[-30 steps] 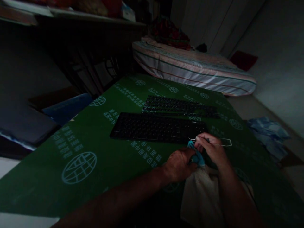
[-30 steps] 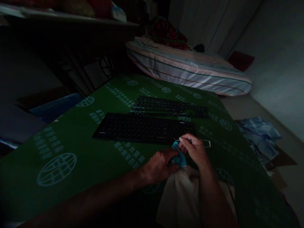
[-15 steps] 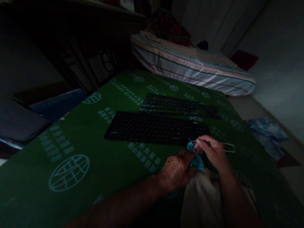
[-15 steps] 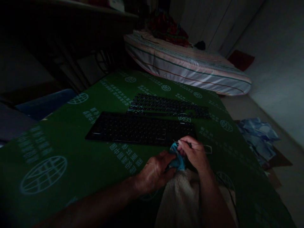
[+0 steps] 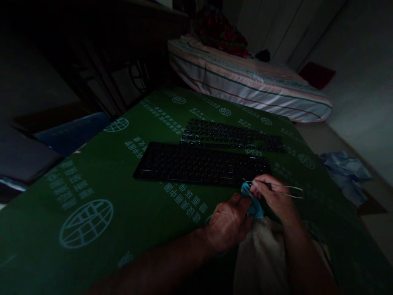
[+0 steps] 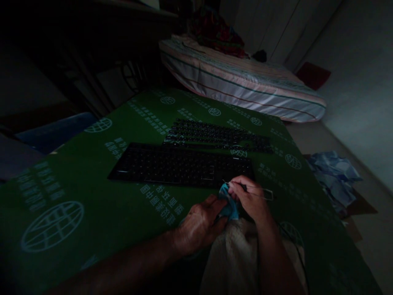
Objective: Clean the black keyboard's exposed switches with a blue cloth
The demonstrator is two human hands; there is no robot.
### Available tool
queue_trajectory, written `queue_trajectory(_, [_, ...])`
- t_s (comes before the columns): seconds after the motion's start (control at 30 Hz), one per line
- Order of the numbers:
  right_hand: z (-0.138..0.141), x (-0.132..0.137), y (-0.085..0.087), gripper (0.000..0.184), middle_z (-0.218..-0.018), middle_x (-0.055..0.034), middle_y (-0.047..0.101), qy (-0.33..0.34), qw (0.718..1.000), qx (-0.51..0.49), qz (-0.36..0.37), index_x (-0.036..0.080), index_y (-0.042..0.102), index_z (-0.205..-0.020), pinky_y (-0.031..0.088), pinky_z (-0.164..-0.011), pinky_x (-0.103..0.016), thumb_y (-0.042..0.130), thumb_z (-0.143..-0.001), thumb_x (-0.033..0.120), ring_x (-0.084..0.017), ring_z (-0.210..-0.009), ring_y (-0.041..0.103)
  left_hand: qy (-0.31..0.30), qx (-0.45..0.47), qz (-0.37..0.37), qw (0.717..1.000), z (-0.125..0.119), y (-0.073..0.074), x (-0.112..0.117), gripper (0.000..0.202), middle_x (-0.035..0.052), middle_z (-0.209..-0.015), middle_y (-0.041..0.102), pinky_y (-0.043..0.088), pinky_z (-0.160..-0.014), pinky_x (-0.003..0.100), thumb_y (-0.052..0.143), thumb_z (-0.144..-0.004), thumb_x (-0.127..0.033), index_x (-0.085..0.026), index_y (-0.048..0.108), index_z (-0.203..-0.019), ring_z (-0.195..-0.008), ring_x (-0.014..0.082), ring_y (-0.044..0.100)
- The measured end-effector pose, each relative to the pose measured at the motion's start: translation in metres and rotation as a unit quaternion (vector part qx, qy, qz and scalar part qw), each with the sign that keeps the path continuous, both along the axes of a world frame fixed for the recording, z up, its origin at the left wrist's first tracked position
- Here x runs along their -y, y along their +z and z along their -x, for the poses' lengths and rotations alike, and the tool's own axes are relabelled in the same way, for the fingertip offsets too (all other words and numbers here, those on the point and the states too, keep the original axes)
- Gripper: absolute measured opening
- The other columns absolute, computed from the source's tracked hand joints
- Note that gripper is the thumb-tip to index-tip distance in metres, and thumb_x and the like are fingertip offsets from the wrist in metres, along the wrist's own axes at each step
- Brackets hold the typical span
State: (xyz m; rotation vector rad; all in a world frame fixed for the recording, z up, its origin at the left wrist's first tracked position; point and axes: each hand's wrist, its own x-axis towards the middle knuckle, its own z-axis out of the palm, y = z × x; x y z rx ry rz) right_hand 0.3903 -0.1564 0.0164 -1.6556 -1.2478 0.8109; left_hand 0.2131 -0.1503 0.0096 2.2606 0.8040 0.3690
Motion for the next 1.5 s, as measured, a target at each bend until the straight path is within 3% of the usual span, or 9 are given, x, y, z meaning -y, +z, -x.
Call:
queue_trajectory(0.23, [-0.001, 0.001, -0.004, 0.020, -0.064, -0.0004, 0.064, 0.004, 1.000, 0.027, -0.005, 0.021, 0.063, -0.074, 0.047, -0.055, -0.025, 0.061, -0.078, 0.040, -0.014, -0.057, 0.058, 0.020, -0.022, 0.014, 0.999, -0.001, 0.002, 0.000, 0.033, 0.0092, -0.115, 0.054, 0.051, -0.085, 0.033, 0.046, -0.089, -0.027, -0.018, 0.051, -0.121, -0.094, 0.0206, 0.059])
queue_trajectory(0.53, [0.000, 0.002, -0.005, 0.020, -0.068, -0.0001, 0.065, 0.023, 0.997, 0.070, 0.004, 0.021, 0.065, -0.076, 0.047, -0.061, -0.024, 0.058, -0.080, 0.040, -0.015, -0.065, 0.061, 0.033, 0.026, 0.012, 0.999, -0.002, -0.007, 0.002, 0.028, 0.0082, -0.112, 0.053, 0.052, -0.084, 0.033, 0.047, -0.086, -0.023, -0.018, 0.054, -0.113, -0.091, 0.0195, 0.058])
queue_trajectory(1.3, [0.006, -0.002, -0.002, 0.020, -0.065, 0.0003, 0.065, -0.013, 0.999, 0.049, 0.015, 0.021, 0.064, -0.074, 0.047, -0.060, -0.024, 0.060, -0.078, 0.040, -0.015, -0.063, 0.062, 0.049, 0.033, 0.030, 0.998, -0.005, -0.005, -0.001, 0.022, 0.0064, -0.104, 0.055, 0.051, -0.080, 0.031, 0.051, -0.085, -0.021, -0.017, 0.057, -0.106, -0.087, 0.0174, 0.058])
queue_trajectory(1.5, [0.003, -0.001, -0.003, 0.019, -0.066, 0.0009, 0.064, 0.020, 0.997, 0.067, 0.013, 0.021, 0.063, -0.073, 0.047, -0.061, -0.024, 0.058, -0.079, 0.039, -0.015, -0.065, 0.061, 0.048, 0.038, 0.024, 0.998, -0.004, -0.005, -0.001, 0.022, 0.0062, -0.102, 0.056, 0.052, -0.076, 0.030, 0.051, -0.085, -0.023, -0.018, 0.056, -0.106, -0.083, 0.0169, 0.058])
